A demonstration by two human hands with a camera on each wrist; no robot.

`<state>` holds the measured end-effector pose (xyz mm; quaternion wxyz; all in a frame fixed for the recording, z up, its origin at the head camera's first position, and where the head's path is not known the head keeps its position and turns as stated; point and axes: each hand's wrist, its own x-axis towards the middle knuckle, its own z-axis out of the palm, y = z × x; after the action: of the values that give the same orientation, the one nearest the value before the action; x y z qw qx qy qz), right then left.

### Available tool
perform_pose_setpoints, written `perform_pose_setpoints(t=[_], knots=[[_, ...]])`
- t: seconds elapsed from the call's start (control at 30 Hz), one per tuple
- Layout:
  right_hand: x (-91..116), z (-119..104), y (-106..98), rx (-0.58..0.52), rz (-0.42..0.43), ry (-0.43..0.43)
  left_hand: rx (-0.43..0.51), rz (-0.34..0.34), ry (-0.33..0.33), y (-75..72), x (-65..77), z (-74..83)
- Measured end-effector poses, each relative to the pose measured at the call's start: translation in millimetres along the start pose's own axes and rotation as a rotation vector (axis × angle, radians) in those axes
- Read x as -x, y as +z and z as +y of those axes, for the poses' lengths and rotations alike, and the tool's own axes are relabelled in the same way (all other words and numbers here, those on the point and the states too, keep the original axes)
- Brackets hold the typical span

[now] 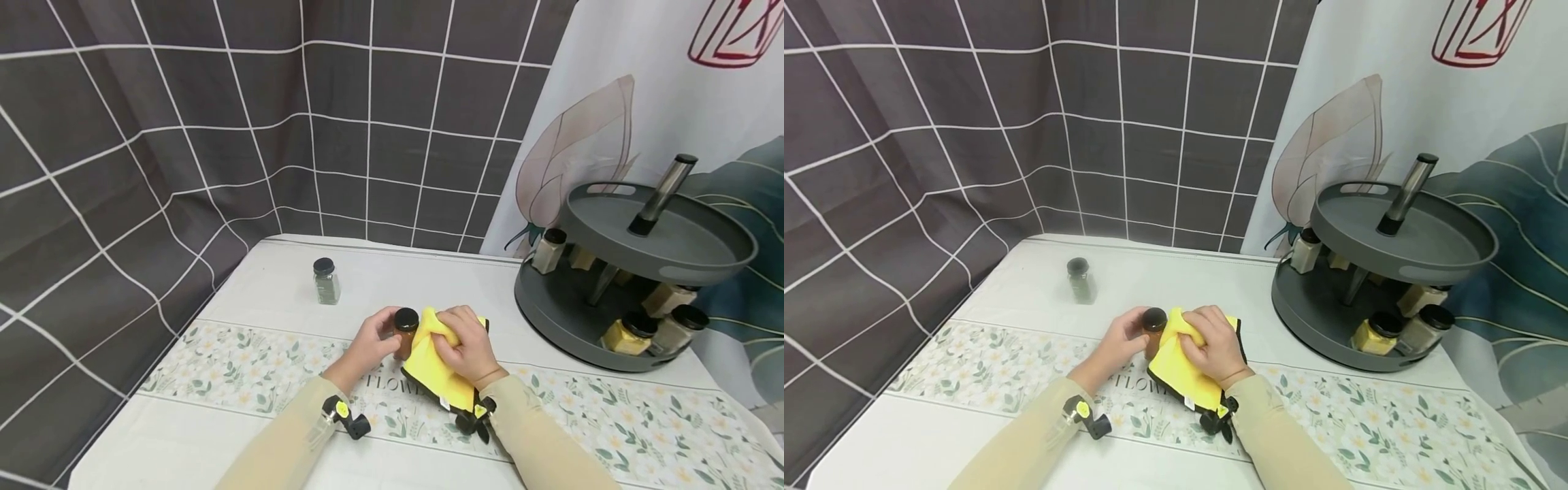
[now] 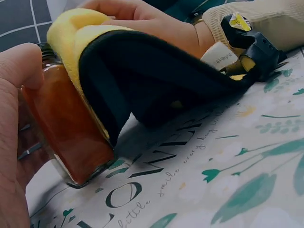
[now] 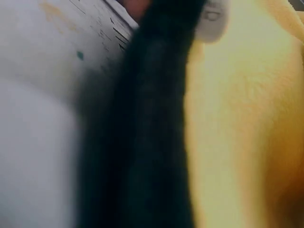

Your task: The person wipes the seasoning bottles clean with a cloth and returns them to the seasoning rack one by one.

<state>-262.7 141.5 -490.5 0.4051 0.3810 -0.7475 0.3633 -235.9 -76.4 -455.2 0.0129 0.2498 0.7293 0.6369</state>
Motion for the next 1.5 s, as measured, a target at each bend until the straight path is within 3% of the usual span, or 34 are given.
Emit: perform_pose_setpoints(t=[0.1, 0.27, 0.33, 0.4, 0.57, 0.63, 0.7, 0.83, 0.93, 1.03, 1.17, 1.3, 1.4, 1.5], knots=[[-0.7, -1.9, 0.0, -0.002, -0.083, 0.029, 0.014, -0.020, -0.002, -0.3, -0.6, -1.0], [1.2, -3.8, -0.4, 0.048, -0.352, 0.204, 0.020, -0.030, 0.008, -1.4, -2.1, -2.1], [2.2, -3.6, -0.2, 0.076, -0.420, 0.241, 0.024, -0.032, 0.012, -1.8, -2.7, -2.3], [3.2, -2.8, -0.1, 0.081, -0.412, 0.245, 0.026, -0.030, 0.011, -2.1, -3.2, -2.6], [4.0, -1.2, 1.1, -0.070, -0.187, 0.181, 0.030, -0.022, -0.022, -1.7, -2.1, -3.2], [4.2, -1.5, 1.8, -0.124, -0.181, 0.176, 0.036, -0.026, -0.026, -1.5, -1.2, -3.6], [4.4, -3.6, 1.2, -0.108, -0.259, 0.215, 0.037, -0.033, -0.023, -1.1, -0.7, -3.3], [4.1, -7.3, -1.0, 0.030, -0.465, 0.304, 0.032, -0.032, -0.006, -0.4, -0.7, -0.9], [4.4, -7.1, -0.5, 0.079, -0.532, 0.358, 0.024, -0.030, -0.004, -0.8, -0.9, -0.1], [7.5, -4.7, -0.9, -0.057, -0.459, 0.502, 0.014, -0.028, 0.009, -1.5, 0.1, -4.1], [11.9, 0.7, -5.3, -0.453, -0.204, 0.718, -0.116, 0.031, 0.066, 2.1, 1.6, -18.9], [12.8, 7.7, -10.1, -0.743, -0.038, 0.765, -0.353, 0.179, 0.085, 14.2, 0.6, -31.9], [12.1, 11.3, -12.2, -0.833, -0.008, 0.757, -0.482, 0.275, 0.063, 25.6, 0.7, -32.0], [11.8, 12.4, -12.6, -0.859, -0.024, 0.752, -0.558, 0.326, 0.037, 33.9, 1.3, -29.8]])
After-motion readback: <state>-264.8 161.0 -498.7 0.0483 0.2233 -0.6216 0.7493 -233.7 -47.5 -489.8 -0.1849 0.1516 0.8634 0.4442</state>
